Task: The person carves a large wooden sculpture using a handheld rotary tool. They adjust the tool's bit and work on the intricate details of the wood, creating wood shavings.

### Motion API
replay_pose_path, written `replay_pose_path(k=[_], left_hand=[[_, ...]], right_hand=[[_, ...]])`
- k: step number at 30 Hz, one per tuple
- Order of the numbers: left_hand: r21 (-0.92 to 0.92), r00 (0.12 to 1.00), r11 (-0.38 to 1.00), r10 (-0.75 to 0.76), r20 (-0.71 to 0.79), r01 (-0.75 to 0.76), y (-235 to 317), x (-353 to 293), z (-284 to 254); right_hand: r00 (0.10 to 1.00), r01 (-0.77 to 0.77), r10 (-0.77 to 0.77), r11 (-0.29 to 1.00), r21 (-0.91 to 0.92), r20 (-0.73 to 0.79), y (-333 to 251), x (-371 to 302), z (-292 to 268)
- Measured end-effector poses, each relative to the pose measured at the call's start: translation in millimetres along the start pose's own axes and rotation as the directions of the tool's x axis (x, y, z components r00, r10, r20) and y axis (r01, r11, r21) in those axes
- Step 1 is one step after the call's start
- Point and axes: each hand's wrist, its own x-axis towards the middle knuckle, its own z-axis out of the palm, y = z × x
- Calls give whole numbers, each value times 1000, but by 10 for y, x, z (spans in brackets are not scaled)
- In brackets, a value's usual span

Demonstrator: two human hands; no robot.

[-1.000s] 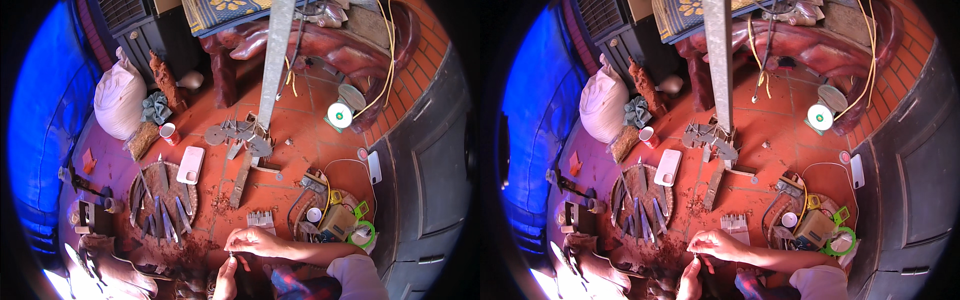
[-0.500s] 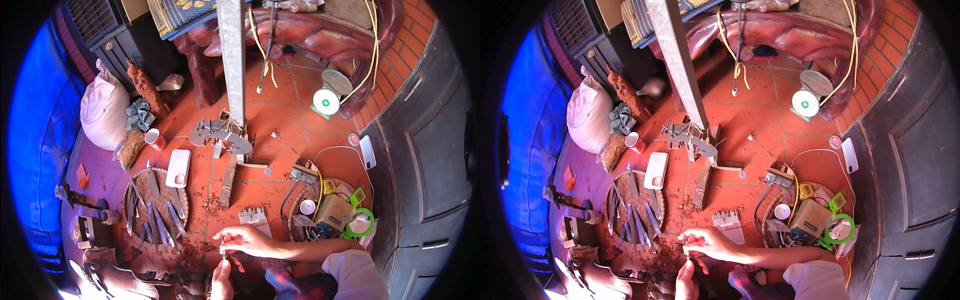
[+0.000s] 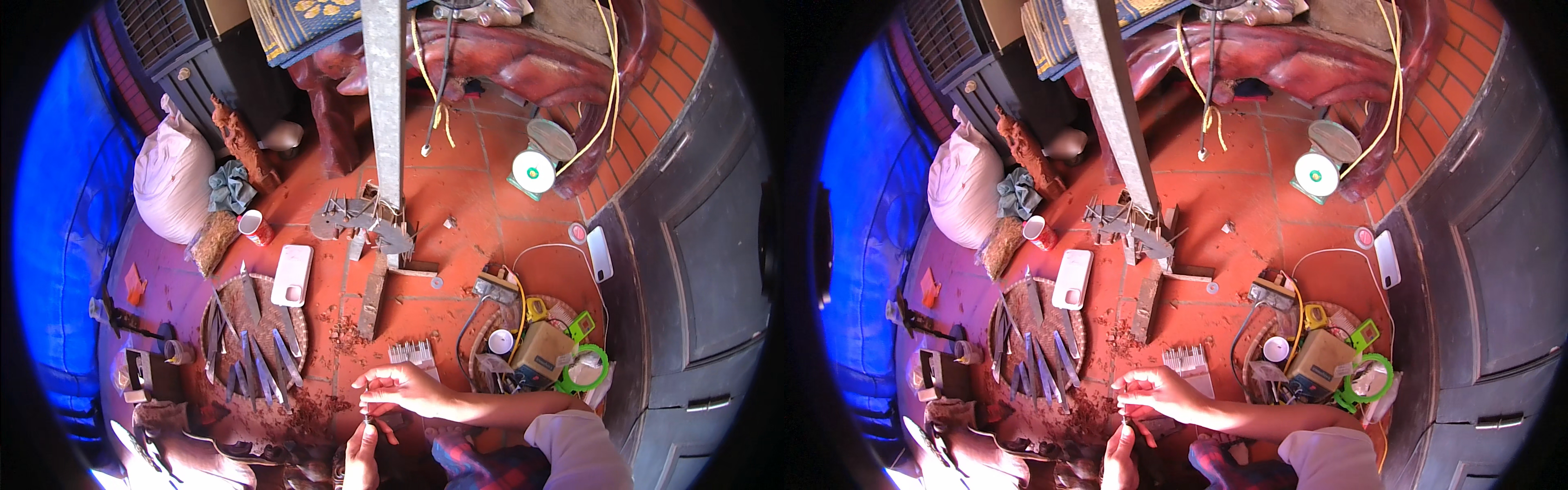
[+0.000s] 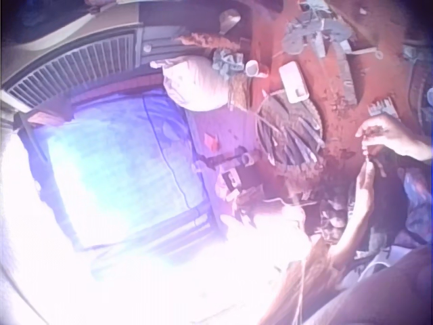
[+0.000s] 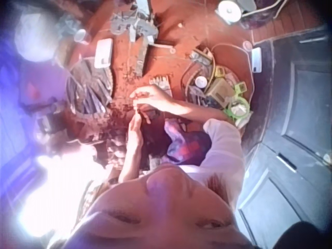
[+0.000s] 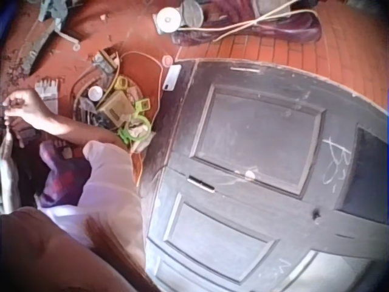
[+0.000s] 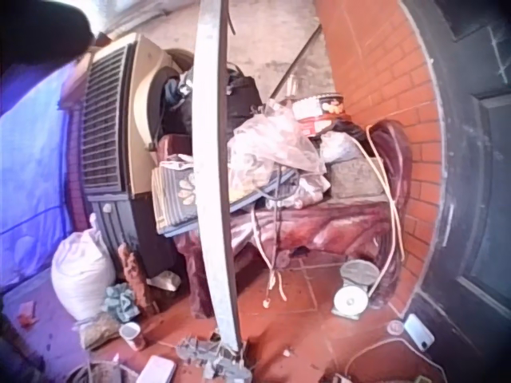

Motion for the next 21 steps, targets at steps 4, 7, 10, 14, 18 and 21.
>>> replay_pose_path(k=[4,7,10,14,18,21], left_hand=[[30,999,999,-37,-26,38,23,-21,-6],[60,999,998,-20,-40,22,44,-37,14],[91,1000,996,-8,-18,9,106,-33,54],[80,1000,997,-9,-2,9,45,-25,37],[86,999,995,-40,-24,42,62,-26,42],[45,995,994,-97,-21,97,19,-38,-31]], right_hand=[[995,97,-85,938,-334,52,30,0,-19],[996,87,-80,975,-205,42,8,11,6],[998,66,-60,981,-182,36,-15,26,-37],[991,135,-114,885,-446,74,-42,8,-50],[958,283,-245,704,-652,151,-46,33,-71],[953,296,-132,580,-759,272,-171,38,-21]])
